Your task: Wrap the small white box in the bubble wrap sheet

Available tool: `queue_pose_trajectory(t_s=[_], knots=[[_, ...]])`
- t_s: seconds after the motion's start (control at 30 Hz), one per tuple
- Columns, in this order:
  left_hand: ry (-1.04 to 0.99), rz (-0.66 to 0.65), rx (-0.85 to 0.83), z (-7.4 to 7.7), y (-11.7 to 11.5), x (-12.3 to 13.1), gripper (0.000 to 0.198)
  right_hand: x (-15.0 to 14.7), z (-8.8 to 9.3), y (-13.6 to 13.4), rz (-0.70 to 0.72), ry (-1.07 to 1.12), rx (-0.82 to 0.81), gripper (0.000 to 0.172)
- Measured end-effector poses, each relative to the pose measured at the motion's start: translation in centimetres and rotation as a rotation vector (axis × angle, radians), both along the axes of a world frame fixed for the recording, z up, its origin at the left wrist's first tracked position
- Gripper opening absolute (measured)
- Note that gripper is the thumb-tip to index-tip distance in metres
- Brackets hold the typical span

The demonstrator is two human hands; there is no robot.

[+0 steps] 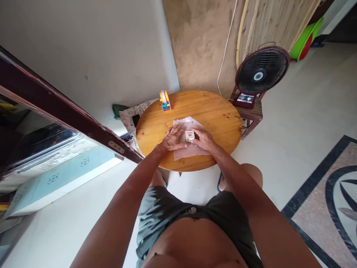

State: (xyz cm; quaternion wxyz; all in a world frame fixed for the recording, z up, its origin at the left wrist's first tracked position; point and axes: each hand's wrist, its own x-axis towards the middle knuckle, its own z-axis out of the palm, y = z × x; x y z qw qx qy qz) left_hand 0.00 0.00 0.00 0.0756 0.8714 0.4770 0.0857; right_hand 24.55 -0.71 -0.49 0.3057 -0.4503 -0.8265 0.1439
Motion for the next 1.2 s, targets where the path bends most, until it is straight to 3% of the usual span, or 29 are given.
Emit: queue_pose_trajectory(t_s=[0.13, 0.27, 0.4, 0.5, 0.63, 0.8, 1.07, 1.2], knots=[[-0.206, 0.027, 0.081, -0.6, -1.0, -1.1, 0.084, 0.0, -0.1, 0.1, 0.010, 0.003, -0.008, 0.068], [-0.340, -0.024, 0.123, -0.3, -4.2, -1.5, 0.075, 0.0, -0.4, 0.2, 0.013, 0.012, -0.001, 0.068], [-0.287, -0.132, 0.097, 0.5, -8.2, -0.3, 0.080, 0.0, -0.4, 0.3, 0.023, 0.024, -0.004, 0.068], [-0.259, -0.152, 0.083, 0.9, -9.8, 0.9, 0.068, 0.0, -0.5, 0.3, 0.027, 0.027, 0.005, 0.068], [-0.250, -0.163, 0.079, 0.8, -9.6, 2.0, 0.047, 0.0, -0.5, 0.3, 0.009, 0.030, 0.004, 0.068], [-0.238, -0.161, 0.082, 0.2, -9.2, 2.2, 0.036, 0.0, -0.4, 0.1, 0.016, 0.030, 0.003, 0.067], [-0.245, -0.178, 0.188, -0.9, -9.3, 1.7, 0.032, -0.1, 0.3, 0.1, 0.013, 0.027, -0.042, 0.069], [-0.298, -0.144, 0.208, -1.4, -8.9, 1.5, 0.033, 0.7, 1.0, -0.1, 0.080, 0.104, -0.106, 0.069]])
